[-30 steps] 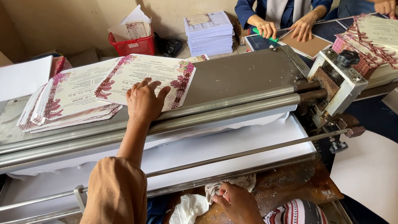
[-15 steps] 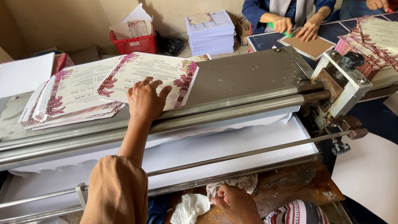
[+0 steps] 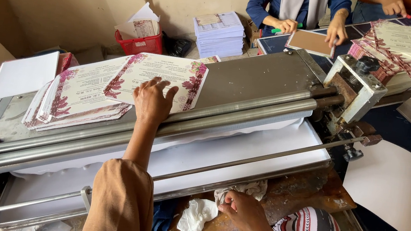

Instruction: Feeding printed invitation sheets into a roller gluing machine and stacking the finished products.

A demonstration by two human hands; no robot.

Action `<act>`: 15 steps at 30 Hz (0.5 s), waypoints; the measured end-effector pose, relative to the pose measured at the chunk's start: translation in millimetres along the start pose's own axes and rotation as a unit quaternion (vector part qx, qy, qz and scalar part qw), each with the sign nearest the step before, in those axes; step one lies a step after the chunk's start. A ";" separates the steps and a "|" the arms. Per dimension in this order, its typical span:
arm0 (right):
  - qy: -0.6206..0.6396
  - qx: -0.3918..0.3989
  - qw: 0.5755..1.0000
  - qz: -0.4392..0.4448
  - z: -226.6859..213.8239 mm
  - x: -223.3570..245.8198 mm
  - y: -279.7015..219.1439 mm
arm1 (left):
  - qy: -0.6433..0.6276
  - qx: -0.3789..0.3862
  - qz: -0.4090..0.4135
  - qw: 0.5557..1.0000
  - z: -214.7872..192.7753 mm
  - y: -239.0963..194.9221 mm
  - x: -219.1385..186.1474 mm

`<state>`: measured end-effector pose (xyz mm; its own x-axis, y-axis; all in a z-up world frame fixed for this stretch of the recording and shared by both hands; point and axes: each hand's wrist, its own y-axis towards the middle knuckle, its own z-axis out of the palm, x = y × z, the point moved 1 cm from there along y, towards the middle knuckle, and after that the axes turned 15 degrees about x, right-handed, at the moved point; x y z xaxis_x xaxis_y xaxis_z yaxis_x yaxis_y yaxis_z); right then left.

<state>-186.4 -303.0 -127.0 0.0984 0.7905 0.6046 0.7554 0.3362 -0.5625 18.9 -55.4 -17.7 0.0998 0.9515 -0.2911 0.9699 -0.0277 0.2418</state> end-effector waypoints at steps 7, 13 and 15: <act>-0.005 -0.013 1.000 0.000 -0.7 -18.5 12.9 | -0.023 -0.177 0.156 0.971 -42.7 -71.5 -13.0; -0.018 -0.028 0.999 -0.032 0.4 -15.8 3.4 | 0.099 -0.177 0.177 0.963 -74.8 -249.9 31.1; -0.026 -0.047 0.997 -0.052 4.8 -15.6 5.9 | 0.228 -0.132 0.023 0.964 -74.9 -319.7 74.2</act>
<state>-186.6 -310.9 -142.4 -0.0146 0.7800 0.6257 0.8171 0.3699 -0.4421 -300.5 47.0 -47.2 -0.0252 0.9885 0.1488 0.8706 -0.0515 0.4893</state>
